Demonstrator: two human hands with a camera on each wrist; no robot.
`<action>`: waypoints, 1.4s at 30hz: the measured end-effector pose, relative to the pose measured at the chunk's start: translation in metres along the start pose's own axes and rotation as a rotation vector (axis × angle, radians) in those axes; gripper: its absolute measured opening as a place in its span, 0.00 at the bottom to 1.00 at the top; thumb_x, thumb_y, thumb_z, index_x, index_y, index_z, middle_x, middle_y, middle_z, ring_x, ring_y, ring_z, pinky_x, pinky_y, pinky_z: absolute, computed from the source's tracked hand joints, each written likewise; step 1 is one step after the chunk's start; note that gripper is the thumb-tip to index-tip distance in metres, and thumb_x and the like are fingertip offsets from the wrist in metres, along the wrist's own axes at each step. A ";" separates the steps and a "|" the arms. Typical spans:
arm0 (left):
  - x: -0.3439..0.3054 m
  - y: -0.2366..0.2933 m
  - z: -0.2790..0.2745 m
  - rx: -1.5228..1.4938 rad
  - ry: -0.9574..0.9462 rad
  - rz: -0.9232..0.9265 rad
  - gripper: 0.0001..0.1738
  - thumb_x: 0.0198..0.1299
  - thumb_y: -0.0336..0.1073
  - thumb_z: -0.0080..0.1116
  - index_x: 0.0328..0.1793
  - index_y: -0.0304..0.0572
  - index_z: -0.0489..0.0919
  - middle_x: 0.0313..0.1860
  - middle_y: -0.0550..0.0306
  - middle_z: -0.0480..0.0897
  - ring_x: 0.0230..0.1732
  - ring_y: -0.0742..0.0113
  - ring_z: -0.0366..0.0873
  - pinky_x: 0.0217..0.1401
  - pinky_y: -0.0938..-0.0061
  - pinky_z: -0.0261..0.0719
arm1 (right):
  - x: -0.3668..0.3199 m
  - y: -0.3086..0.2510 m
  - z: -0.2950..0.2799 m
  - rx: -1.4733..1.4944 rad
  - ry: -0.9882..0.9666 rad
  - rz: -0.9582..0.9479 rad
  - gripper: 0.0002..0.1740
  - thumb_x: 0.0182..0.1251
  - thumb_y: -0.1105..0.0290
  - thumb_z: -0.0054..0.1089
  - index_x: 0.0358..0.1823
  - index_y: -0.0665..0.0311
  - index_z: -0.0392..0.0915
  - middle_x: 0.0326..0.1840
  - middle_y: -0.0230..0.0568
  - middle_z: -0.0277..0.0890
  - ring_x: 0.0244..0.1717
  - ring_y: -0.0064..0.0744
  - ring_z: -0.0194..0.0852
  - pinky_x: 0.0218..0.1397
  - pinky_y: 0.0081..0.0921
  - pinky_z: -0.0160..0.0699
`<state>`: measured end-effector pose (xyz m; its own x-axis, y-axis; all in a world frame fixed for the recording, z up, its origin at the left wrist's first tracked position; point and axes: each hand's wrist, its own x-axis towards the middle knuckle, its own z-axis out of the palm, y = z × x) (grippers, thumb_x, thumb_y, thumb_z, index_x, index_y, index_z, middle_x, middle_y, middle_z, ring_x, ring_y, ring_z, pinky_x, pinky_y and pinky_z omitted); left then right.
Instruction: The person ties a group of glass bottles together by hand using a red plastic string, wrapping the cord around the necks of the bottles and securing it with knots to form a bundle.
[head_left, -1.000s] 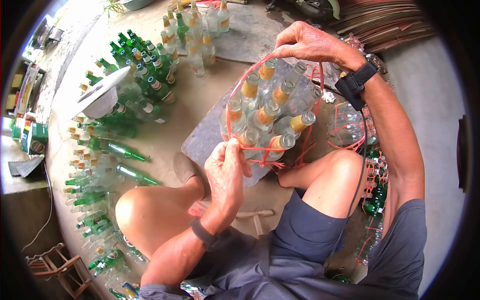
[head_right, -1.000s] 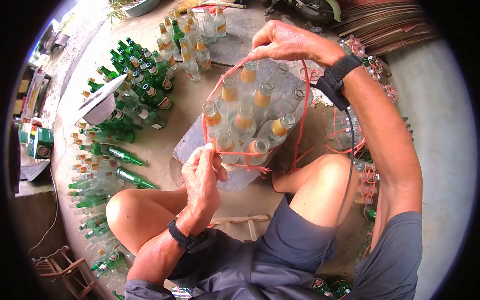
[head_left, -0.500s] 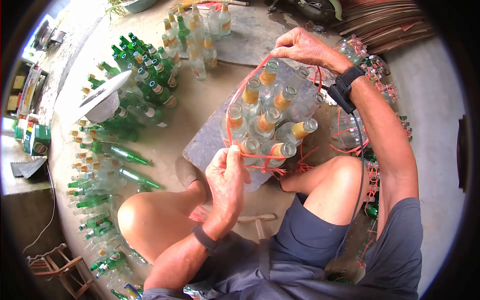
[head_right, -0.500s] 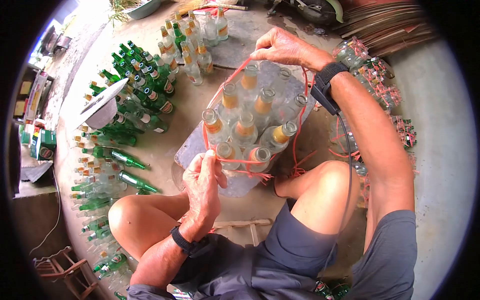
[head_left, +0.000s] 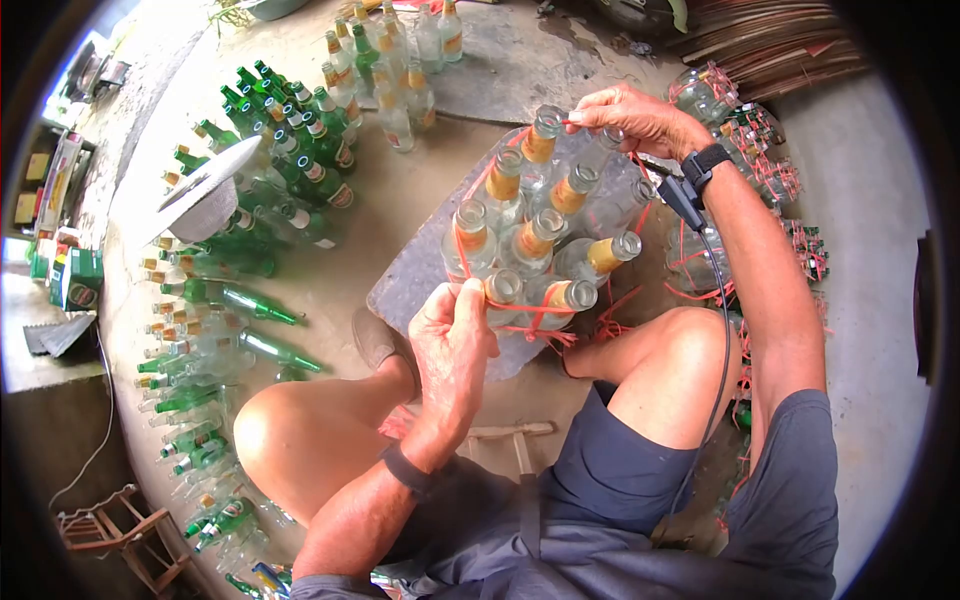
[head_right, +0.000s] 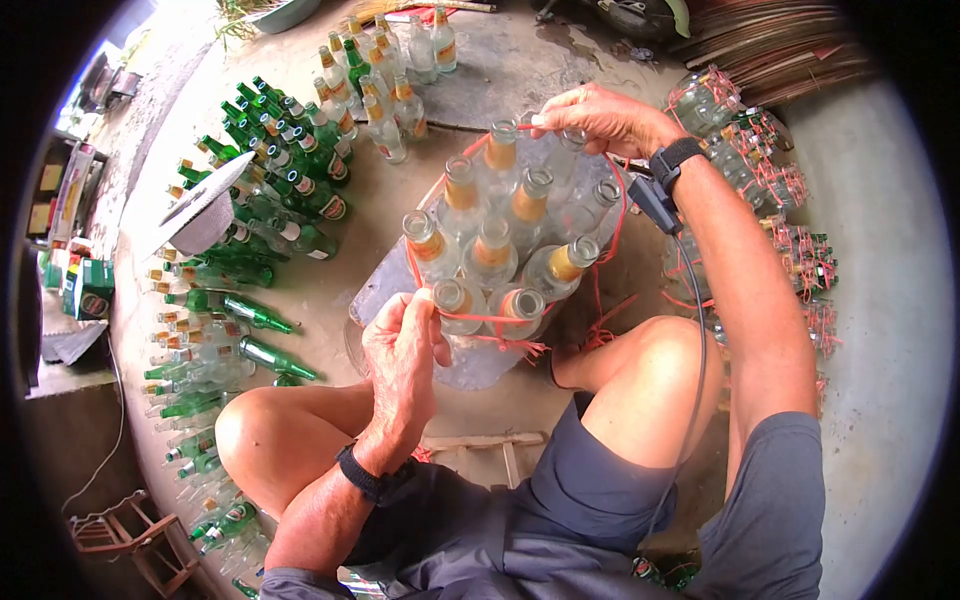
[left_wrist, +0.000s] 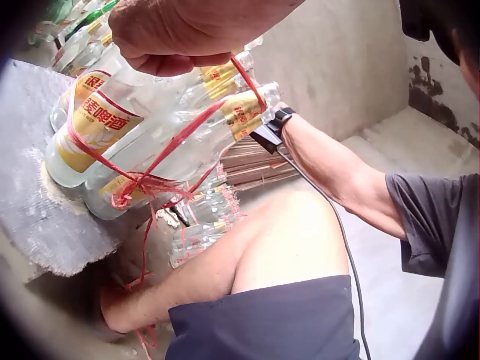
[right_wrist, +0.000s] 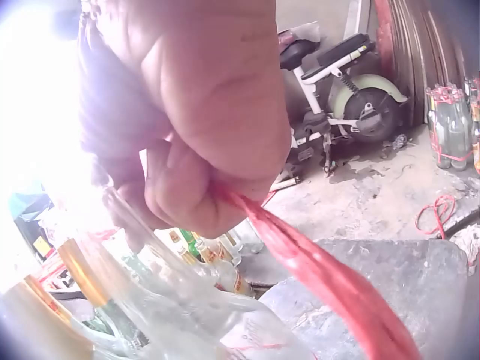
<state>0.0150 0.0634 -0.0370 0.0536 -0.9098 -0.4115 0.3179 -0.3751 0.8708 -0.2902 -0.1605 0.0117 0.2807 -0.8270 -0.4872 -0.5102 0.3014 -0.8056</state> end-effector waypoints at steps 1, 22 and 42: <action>0.000 0.000 0.000 0.006 0.002 -0.001 0.19 0.83 0.40 0.60 0.33 0.45 0.78 0.26 0.68 0.76 0.22 0.79 0.70 0.25 0.79 0.72 | 0.000 0.003 -0.001 0.001 0.000 0.000 0.16 0.76 0.54 0.74 0.47 0.61 0.91 0.34 0.20 0.77 0.24 0.11 0.58 0.23 0.20 0.52; 0.010 -0.015 -0.002 0.071 -0.015 0.169 0.11 0.83 0.38 0.60 0.53 0.39 0.86 0.31 0.69 0.81 0.31 0.83 0.73 0.38 0.82 0.72 | -0.042 0.049 0.021 0.192 0.173 -0.173 0.15 0.86 0.66 0.52 0.61 0.62 0.84 0.35 0.20 0.72 0.30 0.10 0.59 0.31 0.15 0.60; 0.002 -0.020 -0.007 0.471 -0.113 0.367 0.36 0.60 0.32 0.73 0.76 0.33 0.77 0.62 0.52 0.79 0.38 0.70 0.80 0.44 0.72 0.82 | -0.074 0.078 0.029 -0.387 0.283 -0.448 0.24 0.78 0.75 0.57 0.73 0.70 0.78 0.66 0.46 0.85 0.69 0.34 0.82 0.75 0.31 0.79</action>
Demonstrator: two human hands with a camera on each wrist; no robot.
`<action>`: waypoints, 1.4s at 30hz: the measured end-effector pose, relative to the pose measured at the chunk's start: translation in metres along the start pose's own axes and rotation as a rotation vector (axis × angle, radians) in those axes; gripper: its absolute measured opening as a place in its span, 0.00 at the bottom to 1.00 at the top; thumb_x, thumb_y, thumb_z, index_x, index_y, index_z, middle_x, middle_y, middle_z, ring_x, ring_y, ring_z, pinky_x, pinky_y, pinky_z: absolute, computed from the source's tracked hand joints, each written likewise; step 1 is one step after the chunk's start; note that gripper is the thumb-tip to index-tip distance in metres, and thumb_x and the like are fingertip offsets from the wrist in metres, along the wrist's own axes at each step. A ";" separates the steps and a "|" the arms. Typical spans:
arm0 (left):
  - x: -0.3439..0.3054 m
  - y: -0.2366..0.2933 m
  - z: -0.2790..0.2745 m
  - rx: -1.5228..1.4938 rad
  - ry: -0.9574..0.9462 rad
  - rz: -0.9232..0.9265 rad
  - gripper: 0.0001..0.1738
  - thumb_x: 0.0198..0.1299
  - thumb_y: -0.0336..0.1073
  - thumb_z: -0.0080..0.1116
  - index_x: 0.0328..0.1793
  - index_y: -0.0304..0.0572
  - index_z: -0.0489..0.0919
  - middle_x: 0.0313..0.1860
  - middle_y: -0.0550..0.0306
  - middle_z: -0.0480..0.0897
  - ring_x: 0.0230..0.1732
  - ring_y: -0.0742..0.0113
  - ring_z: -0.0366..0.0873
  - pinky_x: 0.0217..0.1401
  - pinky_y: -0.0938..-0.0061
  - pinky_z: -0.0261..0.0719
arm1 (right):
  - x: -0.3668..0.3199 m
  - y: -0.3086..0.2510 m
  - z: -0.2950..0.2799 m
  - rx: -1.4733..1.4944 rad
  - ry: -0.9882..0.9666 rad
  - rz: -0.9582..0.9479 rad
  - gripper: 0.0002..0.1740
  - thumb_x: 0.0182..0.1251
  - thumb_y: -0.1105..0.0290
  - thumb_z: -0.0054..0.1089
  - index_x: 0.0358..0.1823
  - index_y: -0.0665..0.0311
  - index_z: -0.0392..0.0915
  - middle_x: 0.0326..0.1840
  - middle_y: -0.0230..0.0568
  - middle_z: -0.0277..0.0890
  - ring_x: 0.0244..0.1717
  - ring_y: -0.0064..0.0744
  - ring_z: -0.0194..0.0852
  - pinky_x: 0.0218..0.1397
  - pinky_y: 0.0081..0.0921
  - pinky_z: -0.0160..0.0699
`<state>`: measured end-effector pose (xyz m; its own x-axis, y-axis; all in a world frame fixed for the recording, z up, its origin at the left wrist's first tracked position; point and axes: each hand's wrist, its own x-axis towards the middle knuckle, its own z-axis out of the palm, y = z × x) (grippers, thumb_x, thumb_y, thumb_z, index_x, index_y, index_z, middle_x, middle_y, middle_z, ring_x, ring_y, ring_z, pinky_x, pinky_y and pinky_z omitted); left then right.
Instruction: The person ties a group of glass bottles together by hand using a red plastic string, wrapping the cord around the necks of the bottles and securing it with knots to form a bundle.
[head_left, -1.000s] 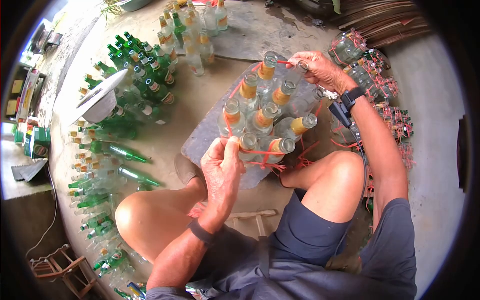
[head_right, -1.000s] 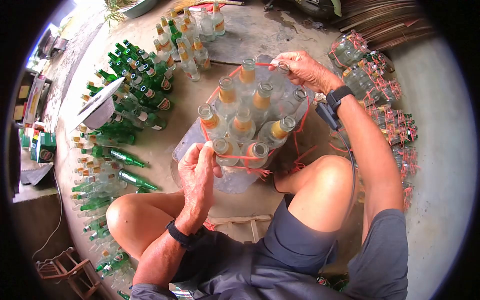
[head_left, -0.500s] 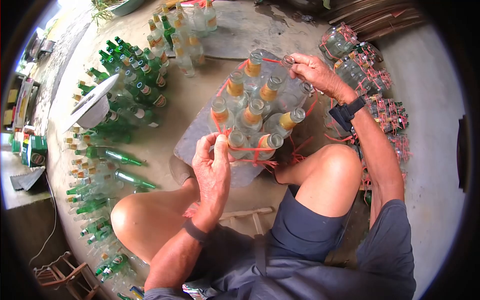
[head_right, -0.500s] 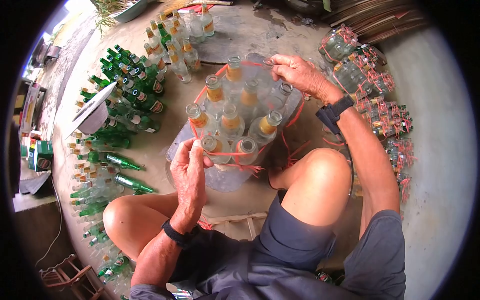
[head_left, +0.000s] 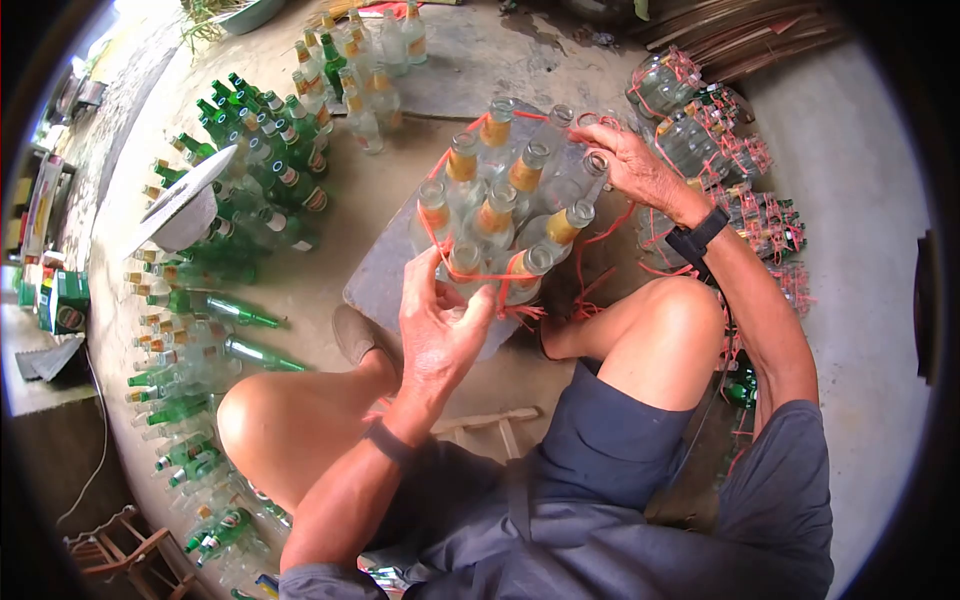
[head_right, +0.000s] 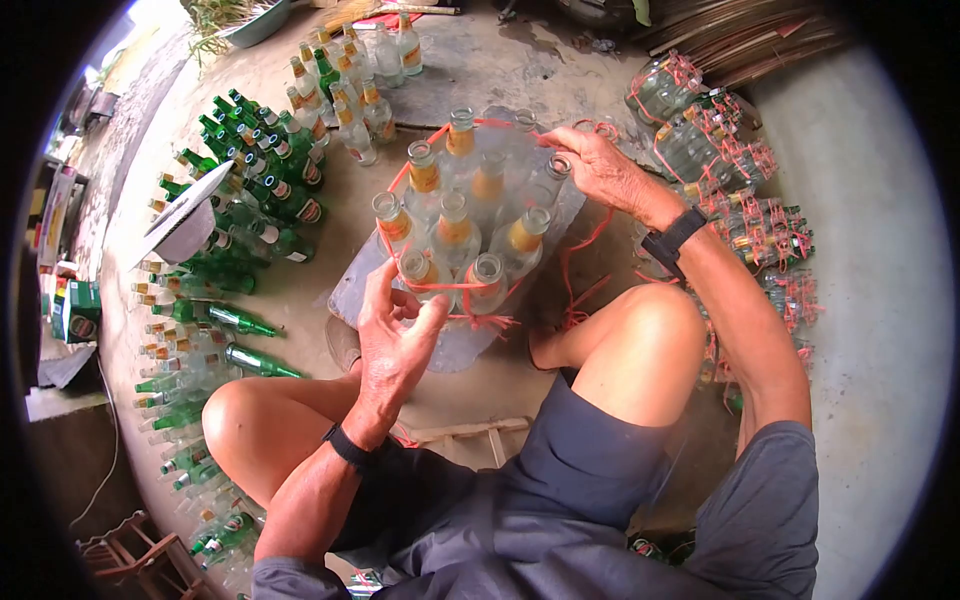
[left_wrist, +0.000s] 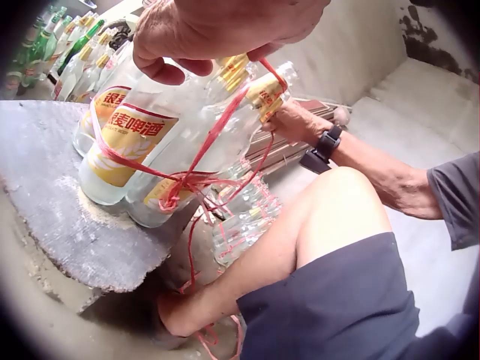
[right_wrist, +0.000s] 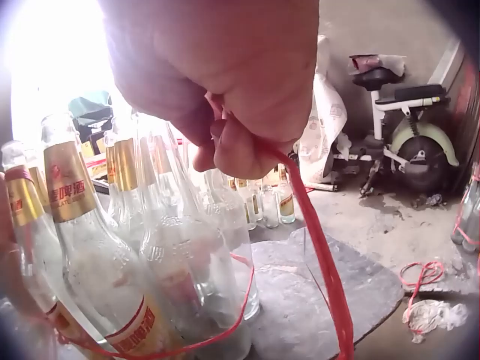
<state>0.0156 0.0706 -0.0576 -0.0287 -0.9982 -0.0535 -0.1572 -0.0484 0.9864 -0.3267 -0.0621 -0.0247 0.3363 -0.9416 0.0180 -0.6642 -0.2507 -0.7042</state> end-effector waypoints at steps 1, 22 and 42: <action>0.000 0.006 0.000 0.078 -0.026 0.023 0.41 0.57 0.33 0.77 0.77 0.33 0.76 0.63 0.51 0.79 0.37 0.69 0.79 0.43 0.72 0.82 | -0.003 0.003 -0.001 -0.003 -0.001 -0.003 0.24 0.78 0.75 0.57 0.73 0.70 0.78 0.66 0.46 0.85 0.69 0.34 0.82 0.75 0.31 0.79; 0.010 0.001 0.011 0.351 0.037 0.259 0.45 0.50 0.54 0.88 0.66 0.36 0.78 0.57 0.44 0.80 0.58 0.40 0.83 0.57 0.50 0.83 | -0.028 -0.039 -0.011 -0.337 0.017 -0.111 0.21 0.70 0.61 0.79 0.40 0.68 0.75 0.23 0.50 0.68 0.25 0.41 0.68 0.34 0.42 0.69; 0.014 -0.007 0.009 0.393 0.032 0.264 0.50 0.46 0.55 0.89 0.69 0.32 0.77 0.59 0.44 0.81 0.57 0.41 0.85 0.56 0.51 0.85 | -0.044 -0.046 0.031 -0.508 0.245 0.018 0.18 0.80 0.59 0.67 0.37 0.69 0.84 0.32 0.61 0.82 0.34 0.66 0.83 0.37 0.52 0.78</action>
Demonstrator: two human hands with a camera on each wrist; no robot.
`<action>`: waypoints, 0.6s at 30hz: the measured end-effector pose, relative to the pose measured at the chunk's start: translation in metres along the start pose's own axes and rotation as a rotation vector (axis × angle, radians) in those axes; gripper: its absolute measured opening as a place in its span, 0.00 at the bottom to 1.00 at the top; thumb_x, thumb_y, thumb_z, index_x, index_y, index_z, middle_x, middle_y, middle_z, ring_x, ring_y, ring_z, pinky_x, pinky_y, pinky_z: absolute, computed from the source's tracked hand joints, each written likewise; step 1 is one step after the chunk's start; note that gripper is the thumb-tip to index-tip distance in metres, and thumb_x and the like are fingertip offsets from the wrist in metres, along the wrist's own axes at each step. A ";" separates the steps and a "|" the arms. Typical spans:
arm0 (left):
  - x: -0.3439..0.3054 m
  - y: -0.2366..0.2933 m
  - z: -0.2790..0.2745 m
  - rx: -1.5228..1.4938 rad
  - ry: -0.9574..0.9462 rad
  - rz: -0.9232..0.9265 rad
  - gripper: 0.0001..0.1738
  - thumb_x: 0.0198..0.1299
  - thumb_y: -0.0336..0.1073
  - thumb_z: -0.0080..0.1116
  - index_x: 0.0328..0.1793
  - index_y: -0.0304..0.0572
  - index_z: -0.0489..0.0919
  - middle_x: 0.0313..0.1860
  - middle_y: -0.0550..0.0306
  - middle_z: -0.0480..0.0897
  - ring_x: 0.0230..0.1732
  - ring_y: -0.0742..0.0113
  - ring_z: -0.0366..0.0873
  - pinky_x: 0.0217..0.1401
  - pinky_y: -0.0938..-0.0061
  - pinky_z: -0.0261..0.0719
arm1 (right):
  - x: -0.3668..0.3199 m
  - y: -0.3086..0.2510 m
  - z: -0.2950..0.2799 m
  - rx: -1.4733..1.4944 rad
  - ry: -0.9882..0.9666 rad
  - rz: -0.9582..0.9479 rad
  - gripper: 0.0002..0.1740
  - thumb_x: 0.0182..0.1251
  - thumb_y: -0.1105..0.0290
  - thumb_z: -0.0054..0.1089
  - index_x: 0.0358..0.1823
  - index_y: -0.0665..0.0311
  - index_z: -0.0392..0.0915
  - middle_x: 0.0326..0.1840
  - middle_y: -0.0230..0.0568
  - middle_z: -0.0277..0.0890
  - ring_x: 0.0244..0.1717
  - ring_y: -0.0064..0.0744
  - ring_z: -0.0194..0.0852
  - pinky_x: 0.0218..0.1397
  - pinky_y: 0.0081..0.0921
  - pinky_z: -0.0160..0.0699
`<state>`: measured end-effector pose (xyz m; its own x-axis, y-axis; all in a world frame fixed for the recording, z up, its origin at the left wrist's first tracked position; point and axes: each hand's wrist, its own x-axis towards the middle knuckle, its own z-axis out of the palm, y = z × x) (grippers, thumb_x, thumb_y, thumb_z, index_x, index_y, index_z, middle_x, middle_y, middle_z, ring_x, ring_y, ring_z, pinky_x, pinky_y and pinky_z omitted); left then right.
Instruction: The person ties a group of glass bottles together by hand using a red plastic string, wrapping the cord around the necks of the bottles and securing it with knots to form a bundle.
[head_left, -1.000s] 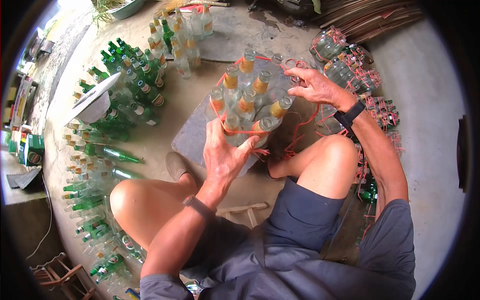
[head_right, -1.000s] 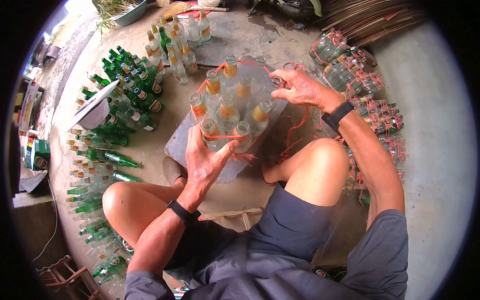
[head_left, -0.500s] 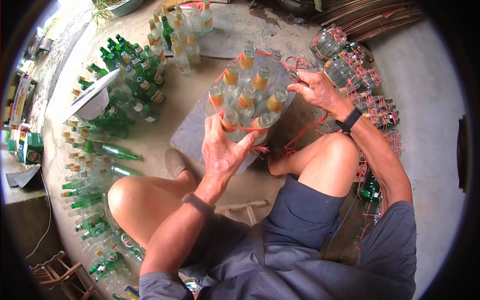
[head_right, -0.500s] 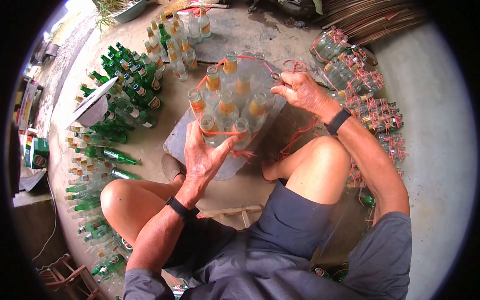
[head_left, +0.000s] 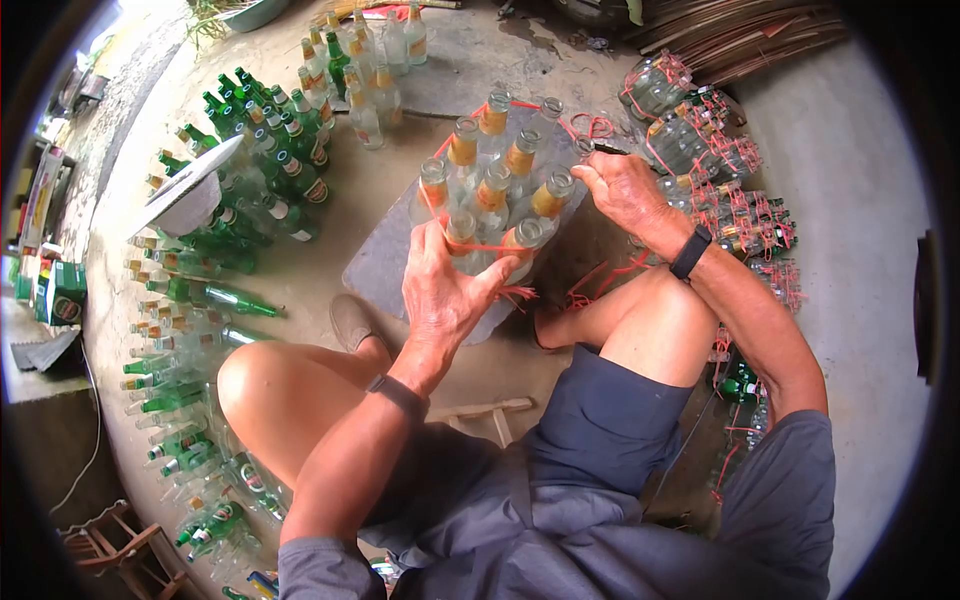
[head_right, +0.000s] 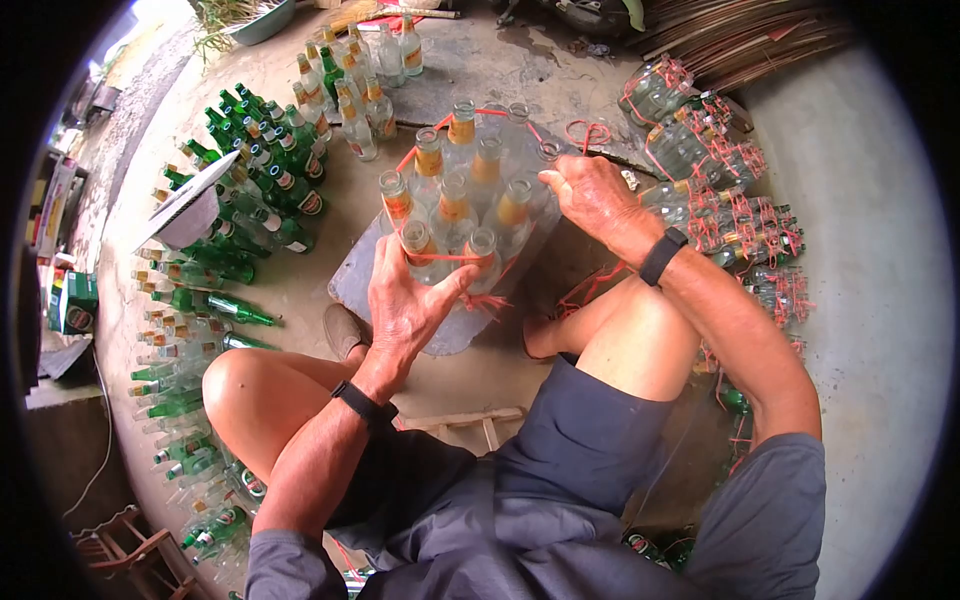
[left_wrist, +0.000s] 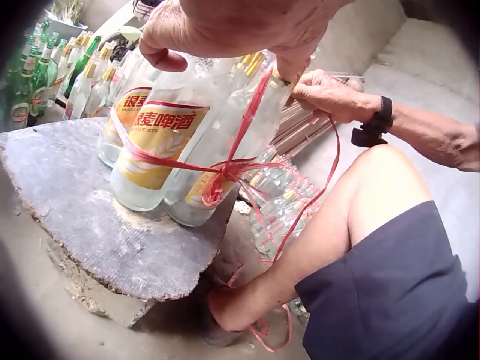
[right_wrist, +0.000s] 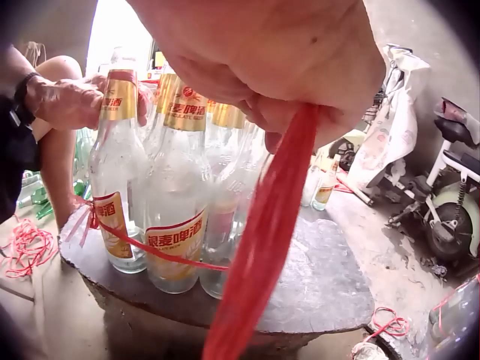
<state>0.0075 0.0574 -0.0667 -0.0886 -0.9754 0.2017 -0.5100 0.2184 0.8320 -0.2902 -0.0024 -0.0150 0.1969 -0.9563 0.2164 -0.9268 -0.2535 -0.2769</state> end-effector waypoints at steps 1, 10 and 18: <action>0.000 0.000 0.001 0.007 0.003 -0.004 0.50 0.46 0.55 0.89 0.69 0.32 0.77 0.59 0.44 0.81 0.57 0.41 0.85 0.57 0.51 0.85 | -0.001 0.000 0.001 -0.001 0.000 -0.001 0.18 0.80 0.59 0.67 0.37 0.69 0.84 0.32 0.61 0.82 0.34 0.66 0.83 0.37 0.52 0.78; 0.000 -0.003 0.001 0.019 0.019 0.033 0.50 0.46 0.55 0.89 0.68 0.32 0.77 0.57 0.44 0.81 0.56 0.40 0.84 0.56 0.51 0.84 | -0.009 -0.012 0.006 -0.111 -0.005 0.016 0.19 0.83 0.61 0.58 0.36 0.70 0.79 0.28 0.70 0.81 0.36 0.75 0.84 0.42 0.65 0.81; -0.001 -0.001 0.002 -0.005 0.066 0.072 0.39 0.51 0.54 0.87 0.61 0.38 0.81 0.51 0.47 0.82 0.55 0.45 0.82 0.59 0.53 0.81 | -0.006 -0.012 0.006 -0.130 -0.034 -0.045 0.17 0.81 0.64 0.57 0.35 0.70 0.79 0.26 0.69 0.80 0.33 0.75 0.83 0.37 0.64 0.81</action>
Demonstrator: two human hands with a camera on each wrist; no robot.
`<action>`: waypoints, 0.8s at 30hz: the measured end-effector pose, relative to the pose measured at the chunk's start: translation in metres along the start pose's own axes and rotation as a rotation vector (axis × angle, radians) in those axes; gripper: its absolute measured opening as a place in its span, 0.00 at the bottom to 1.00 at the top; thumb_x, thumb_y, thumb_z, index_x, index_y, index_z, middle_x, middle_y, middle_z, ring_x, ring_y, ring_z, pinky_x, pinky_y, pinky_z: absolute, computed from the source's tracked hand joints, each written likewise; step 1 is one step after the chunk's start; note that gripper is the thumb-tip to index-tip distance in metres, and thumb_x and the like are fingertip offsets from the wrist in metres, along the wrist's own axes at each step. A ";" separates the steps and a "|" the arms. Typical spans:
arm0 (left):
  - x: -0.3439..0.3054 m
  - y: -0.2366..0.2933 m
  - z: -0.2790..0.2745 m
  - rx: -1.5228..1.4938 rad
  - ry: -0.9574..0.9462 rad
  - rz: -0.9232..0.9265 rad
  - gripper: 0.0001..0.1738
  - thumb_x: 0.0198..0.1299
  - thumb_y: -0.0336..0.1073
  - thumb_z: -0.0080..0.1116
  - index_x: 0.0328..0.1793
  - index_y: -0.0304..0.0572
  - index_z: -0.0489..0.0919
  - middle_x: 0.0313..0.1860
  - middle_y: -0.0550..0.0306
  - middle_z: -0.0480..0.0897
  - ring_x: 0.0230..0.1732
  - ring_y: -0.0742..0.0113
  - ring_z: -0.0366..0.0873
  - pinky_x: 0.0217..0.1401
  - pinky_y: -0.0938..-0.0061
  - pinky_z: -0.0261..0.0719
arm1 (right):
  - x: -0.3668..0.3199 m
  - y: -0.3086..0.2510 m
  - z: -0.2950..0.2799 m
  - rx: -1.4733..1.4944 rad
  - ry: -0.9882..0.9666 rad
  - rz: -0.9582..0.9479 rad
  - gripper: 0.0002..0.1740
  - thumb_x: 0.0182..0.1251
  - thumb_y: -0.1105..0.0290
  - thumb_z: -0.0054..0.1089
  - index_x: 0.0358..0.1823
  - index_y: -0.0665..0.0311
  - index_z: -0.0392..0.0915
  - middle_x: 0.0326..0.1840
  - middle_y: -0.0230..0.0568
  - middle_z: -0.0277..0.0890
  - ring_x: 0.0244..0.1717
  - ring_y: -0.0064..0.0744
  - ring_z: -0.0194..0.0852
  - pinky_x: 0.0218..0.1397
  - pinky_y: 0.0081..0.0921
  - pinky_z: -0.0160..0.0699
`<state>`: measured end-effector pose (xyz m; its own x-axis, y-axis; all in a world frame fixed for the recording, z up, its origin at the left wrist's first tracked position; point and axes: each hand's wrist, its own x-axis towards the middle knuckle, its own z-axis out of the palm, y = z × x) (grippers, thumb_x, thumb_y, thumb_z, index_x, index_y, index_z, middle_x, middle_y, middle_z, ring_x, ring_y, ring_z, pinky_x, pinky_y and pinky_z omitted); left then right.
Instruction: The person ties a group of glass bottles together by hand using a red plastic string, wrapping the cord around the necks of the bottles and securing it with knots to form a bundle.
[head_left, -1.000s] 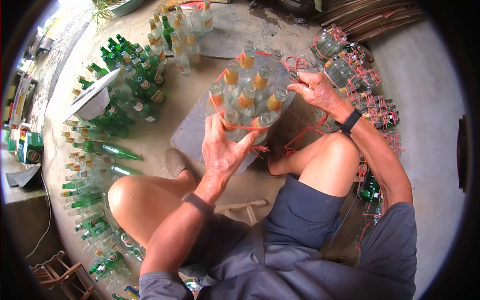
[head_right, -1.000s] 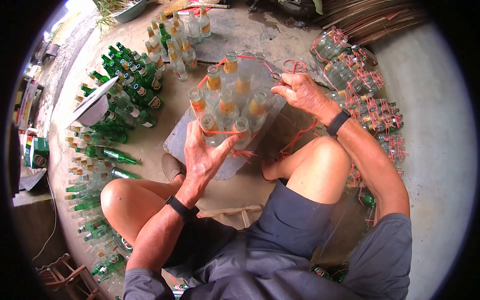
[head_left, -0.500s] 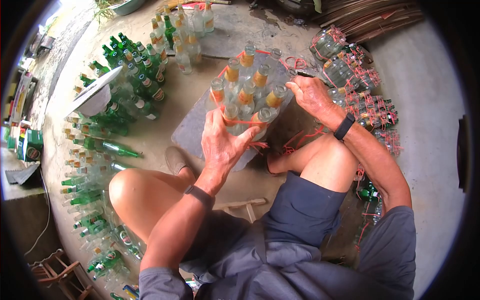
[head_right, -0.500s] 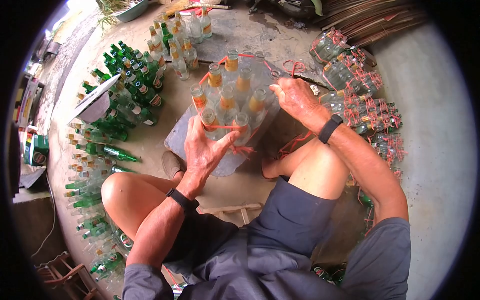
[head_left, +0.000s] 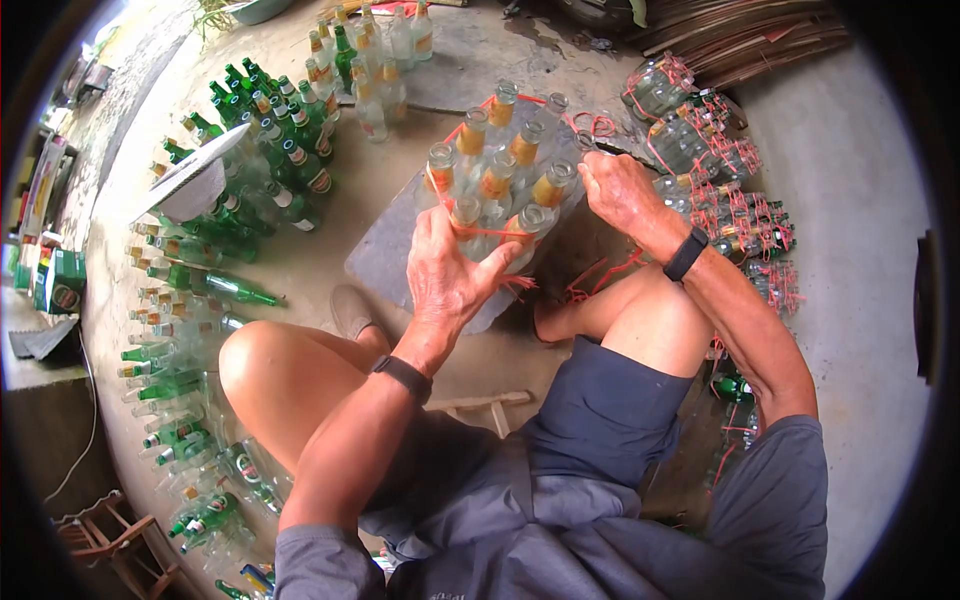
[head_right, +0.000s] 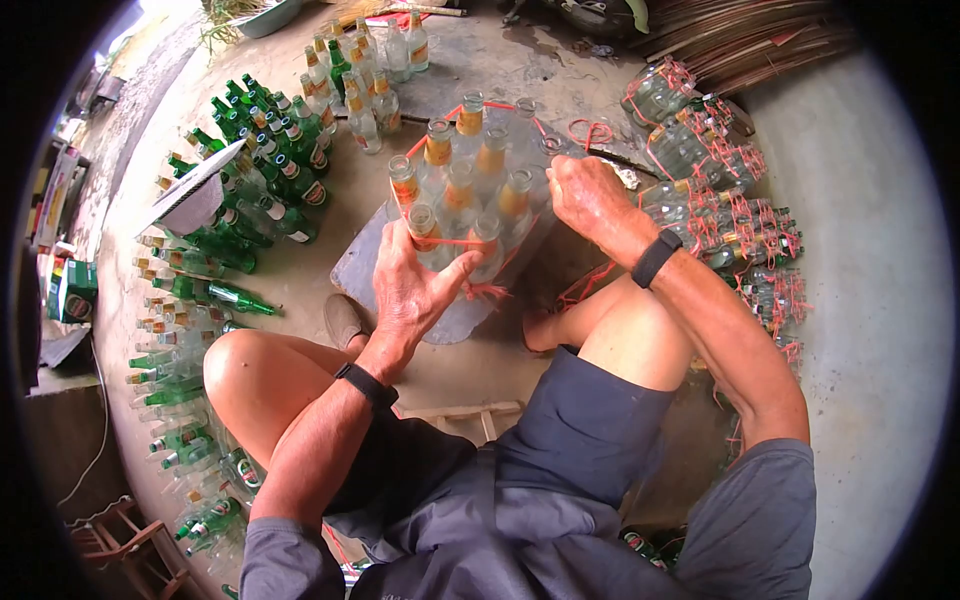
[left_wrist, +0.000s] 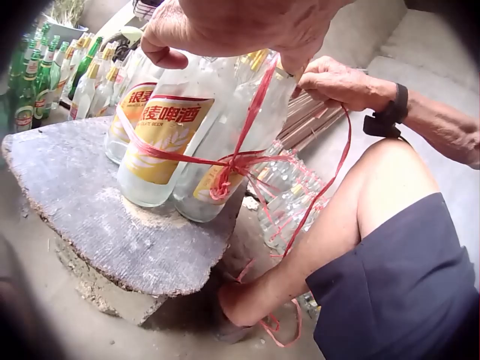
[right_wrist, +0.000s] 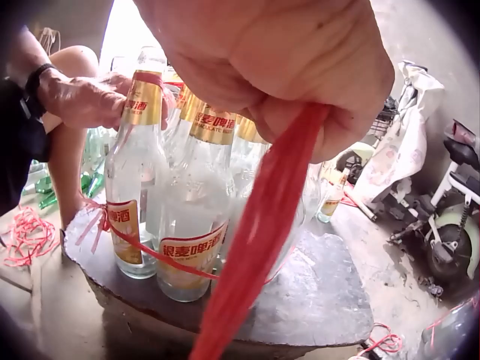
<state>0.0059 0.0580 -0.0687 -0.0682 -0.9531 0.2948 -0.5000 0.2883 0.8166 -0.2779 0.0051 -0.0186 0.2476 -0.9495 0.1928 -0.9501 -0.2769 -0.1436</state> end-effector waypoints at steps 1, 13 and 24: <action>0.000 -0.001 0.001 0.002 0.006 0.009 0.39 0.51 0.54 0.87 0.61 0.38 0.81 0.51 0.47 0.82 0.55 0.45 0.82 0.58 0.53 0.81 | 0.000 -0.001 0.000 -0.001 0.000 -0.002 0.17 0.81 0.64 0.57 0.35 0.70 0.79 0.26 0.69 0.80 0.33 0.75 0.83 0.37 0.64 0.81; 0.001 0.000 0.000 -0.002 -0.001 0.011 0.38 0.51 0.53 0.87 0.58 0.38 0.80 0.50 0.48 0.80 0.54 0.45 0.81 0.56 0.52 0.81 | -0.014 -0.027 -0.001 -0.095 -0.052 0.015 0.10 0.77 0.70 0.57 0.37 0.71 0.77 0.26 0.66 0.82 0.33 0.70 0.88 0.36 0.61 0.86; 0.001 0.001 -0.001 -0.026 -0.027 0.014 0.39 0.52 0.54 0.86 0.61 0.39 0.79 0.51 0.47 0.80 0.55 0.44 0.81 0.57 0.52 0.82 | -0.036 -0.070 -0.011 -0.220 -0.109 -0.016 0.03 0.68 0.75 0.59 0.39 0.68 0.77 0.29 0.59 0.87 0.34 0.61 0.92 0.37 0.53 0.91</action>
<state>0.0060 0.0571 -0.0674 -0.0985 -0.9512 0.2926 -0.4766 0.3032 0.8252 -0.2225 0.0598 -0.0053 0.2707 -0.9589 0.0854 -0.9614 -0.2647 0.0753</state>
